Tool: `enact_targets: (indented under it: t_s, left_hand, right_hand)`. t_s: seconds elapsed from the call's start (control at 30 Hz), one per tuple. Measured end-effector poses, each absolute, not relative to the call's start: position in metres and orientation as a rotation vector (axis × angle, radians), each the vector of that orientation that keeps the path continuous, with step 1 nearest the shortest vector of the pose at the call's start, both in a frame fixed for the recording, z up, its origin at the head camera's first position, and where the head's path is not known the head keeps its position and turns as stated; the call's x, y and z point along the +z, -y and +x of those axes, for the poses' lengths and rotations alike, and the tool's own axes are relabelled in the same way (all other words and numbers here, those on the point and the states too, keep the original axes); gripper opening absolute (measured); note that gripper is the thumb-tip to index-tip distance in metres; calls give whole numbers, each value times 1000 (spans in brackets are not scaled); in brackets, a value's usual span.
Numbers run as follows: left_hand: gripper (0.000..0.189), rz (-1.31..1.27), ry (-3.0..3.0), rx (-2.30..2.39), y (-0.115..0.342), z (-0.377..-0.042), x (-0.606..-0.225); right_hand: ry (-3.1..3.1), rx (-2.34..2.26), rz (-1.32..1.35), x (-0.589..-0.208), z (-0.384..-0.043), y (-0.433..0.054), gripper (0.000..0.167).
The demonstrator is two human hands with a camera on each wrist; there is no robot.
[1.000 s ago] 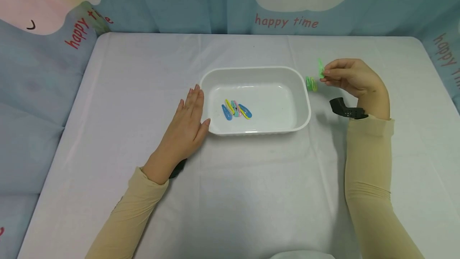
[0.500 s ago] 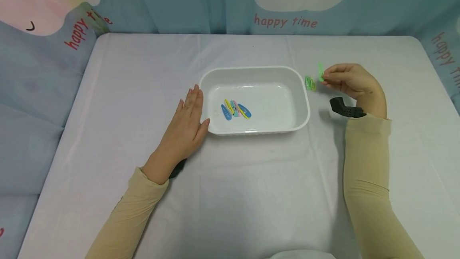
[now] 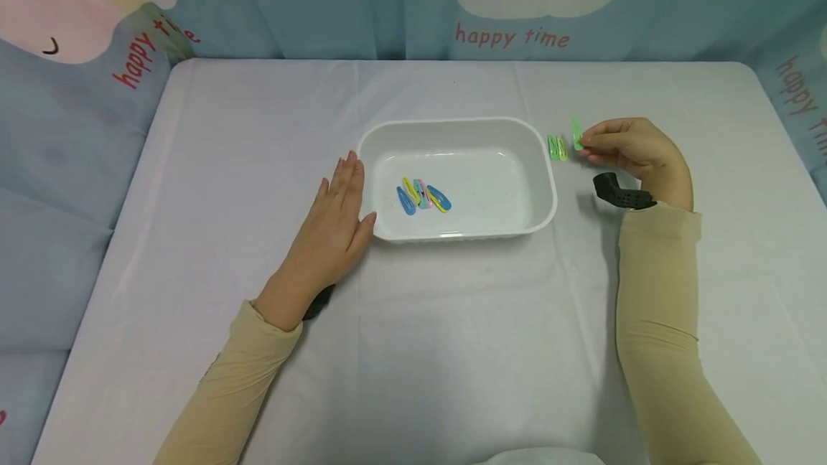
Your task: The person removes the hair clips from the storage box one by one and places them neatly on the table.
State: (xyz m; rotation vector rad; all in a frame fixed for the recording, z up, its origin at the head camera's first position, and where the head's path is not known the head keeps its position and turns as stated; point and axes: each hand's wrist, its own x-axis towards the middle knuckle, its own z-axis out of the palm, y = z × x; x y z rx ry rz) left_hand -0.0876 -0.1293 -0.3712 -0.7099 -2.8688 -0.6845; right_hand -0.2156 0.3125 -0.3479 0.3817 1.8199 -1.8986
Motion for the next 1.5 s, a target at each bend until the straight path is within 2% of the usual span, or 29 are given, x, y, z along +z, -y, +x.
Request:
enact_targets:
  t_s: [0.27, 1.03, 1.5]
  left_hand:
    - [64, -709, 2869, -690, 129, -87, -372]
    - [65, -706, 2891, -688, 129, -89, -371]
    - [65, -708, 2888, -689, 128, -89, -370]
  right_hand:
    - [-1887, -1802, 408, -350, -217, -315, 6]
    - [-2098, -1510, 407, -351, -222, -308, 17]
    - [-2254, -1344, 378, -350, -222, -310, 14]
